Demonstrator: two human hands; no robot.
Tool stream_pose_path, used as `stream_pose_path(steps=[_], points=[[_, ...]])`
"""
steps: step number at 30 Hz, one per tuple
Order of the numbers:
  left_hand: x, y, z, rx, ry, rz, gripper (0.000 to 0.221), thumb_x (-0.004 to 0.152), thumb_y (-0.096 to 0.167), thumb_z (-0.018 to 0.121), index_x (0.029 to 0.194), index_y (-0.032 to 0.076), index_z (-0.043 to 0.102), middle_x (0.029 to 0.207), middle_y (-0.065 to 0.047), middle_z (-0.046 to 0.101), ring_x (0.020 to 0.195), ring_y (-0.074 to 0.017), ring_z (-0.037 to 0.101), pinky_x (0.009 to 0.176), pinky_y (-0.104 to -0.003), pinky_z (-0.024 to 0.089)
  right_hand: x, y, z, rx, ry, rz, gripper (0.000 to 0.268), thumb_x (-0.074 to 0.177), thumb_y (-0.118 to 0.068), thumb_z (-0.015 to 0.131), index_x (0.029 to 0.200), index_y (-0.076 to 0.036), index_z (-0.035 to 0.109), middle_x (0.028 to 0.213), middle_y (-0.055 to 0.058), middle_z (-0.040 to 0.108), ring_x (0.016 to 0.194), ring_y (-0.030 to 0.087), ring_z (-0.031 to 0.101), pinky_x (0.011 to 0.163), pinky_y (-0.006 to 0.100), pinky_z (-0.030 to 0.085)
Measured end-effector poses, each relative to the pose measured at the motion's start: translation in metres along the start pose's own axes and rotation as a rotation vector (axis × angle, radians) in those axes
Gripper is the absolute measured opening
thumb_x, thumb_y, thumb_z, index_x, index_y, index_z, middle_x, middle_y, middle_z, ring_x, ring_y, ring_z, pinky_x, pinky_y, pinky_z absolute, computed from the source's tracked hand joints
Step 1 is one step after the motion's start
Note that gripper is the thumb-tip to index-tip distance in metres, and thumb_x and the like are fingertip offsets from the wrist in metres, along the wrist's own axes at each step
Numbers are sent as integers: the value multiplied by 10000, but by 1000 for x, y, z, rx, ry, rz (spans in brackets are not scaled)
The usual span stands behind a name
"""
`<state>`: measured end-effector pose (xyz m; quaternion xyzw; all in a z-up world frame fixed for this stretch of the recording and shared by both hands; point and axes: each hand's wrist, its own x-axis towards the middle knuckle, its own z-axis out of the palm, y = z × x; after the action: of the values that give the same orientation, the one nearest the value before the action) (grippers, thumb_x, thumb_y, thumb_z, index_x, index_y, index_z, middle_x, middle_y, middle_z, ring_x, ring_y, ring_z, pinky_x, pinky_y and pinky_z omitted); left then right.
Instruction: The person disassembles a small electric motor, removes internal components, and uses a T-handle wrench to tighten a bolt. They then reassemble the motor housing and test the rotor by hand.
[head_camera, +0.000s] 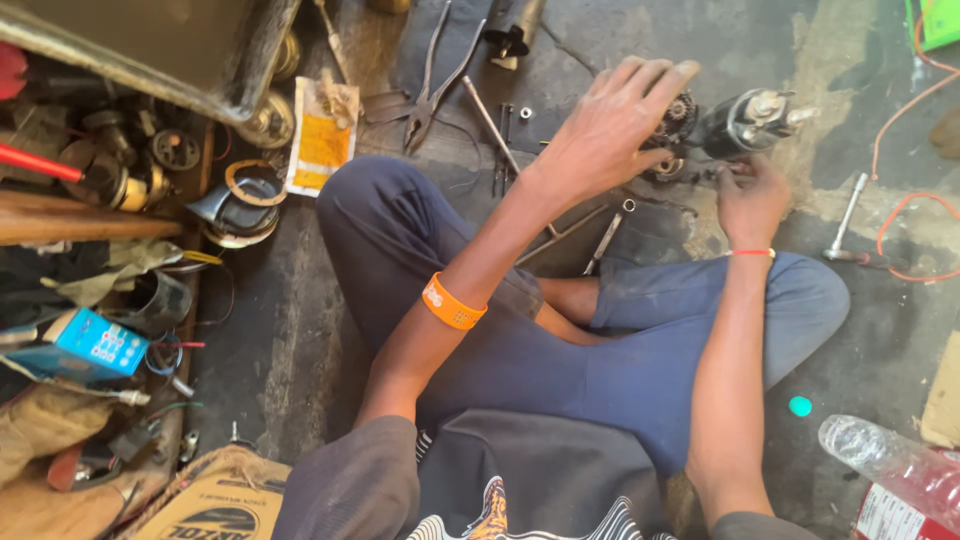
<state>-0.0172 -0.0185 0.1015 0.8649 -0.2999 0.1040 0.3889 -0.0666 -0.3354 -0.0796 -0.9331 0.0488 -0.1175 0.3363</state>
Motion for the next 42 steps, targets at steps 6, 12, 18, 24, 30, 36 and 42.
stream_pose_path(steps=[6, 12, 18, 24, 30, 36, 42], points=[[-65, 9, -91, -119, 221, -96, 787, 920, 213, 888, 1525, 99, 398, 1523, -129, 489, 1396, -304, 507, 1196, -401, 434, 1, 0, -6, 325, -186, 239, 206, 1023, -108, 729, 1187, 12, 697, 1043, 97, 729, 828, 138, 693, 663, 278, 569], [-236, -26, -197, -53, 925, -516, 412, 1032, 79, 671, 1431, 75, 566, 1320, -61, 681, 1156, -158, 705, 1046, -302, 573, 2, -1, -11, 446, -306, 344, 285, 1051, -112, 696, 1297, 15, 631, 1111, 82, 716, 877, 135, 729, 667, 233, 587], [-426, -62, -265, 51, 1719, -564, 235, 1002, -4, 671, 1222, 42, 604, 1020, -78, 689, 873, -183, 716, 693, -302, 614, -5, 9, -11, 395, -329, 200, 279, 1063, -22, 673, 1301, 116, 629, 1035, 161, 686, 861, 183, 712, 682, 255, 565], [-552, -90, -328, 30, 2181, -635, 313, 850, 26, 580, 1163, 20, 584, 860, -136, 662, 638, -195, 614, 487, -293, 445, -7, 1, -16, 328, -375, 215, 271, 1095, -67, 677, 1275, 127, 621, 1055, 155, 704, 863, 186, 730, 672, 258, 580], [-571, -138, -363, 430, 1837, -957, 394, 998, 164, 636, 1330, 0, 502, 1255, -184, 599, 1051, -283, 666, 882, -418, 597, -13, -20, -25, 349, -419, 221, 293, 1099, -90, 658, 1306, 115, 623, 1051, 149, 712, 861, 177, 716, 700, 257, 574], [-586, -122, -335, 591, 1686, -1295, 434, 1023, 197, 615, 1385, 20, 452, 1329, -184, 529, 1161, -283, 592, 964, -424, 560, -12, -16, -24, 342, -387, 249, 274, 1066, -104, 656, 1274, 73, 628, 1051, 119, 711, 840, 155, 718, 659, 237, 566], [-496, -71, -331, 924, 1587, -1179, 475, 1048, 230, 593, 1440, 41, 403, 1402, -183, 460, 1271, -282, 518, 1047, -430, 523, -11, -32, -36, 474, -136, 134, 208, 1078, 22, 599, 1281, 67, 611, 1066, 95, 671, 845, 135, 680, 698, 237, 567]])
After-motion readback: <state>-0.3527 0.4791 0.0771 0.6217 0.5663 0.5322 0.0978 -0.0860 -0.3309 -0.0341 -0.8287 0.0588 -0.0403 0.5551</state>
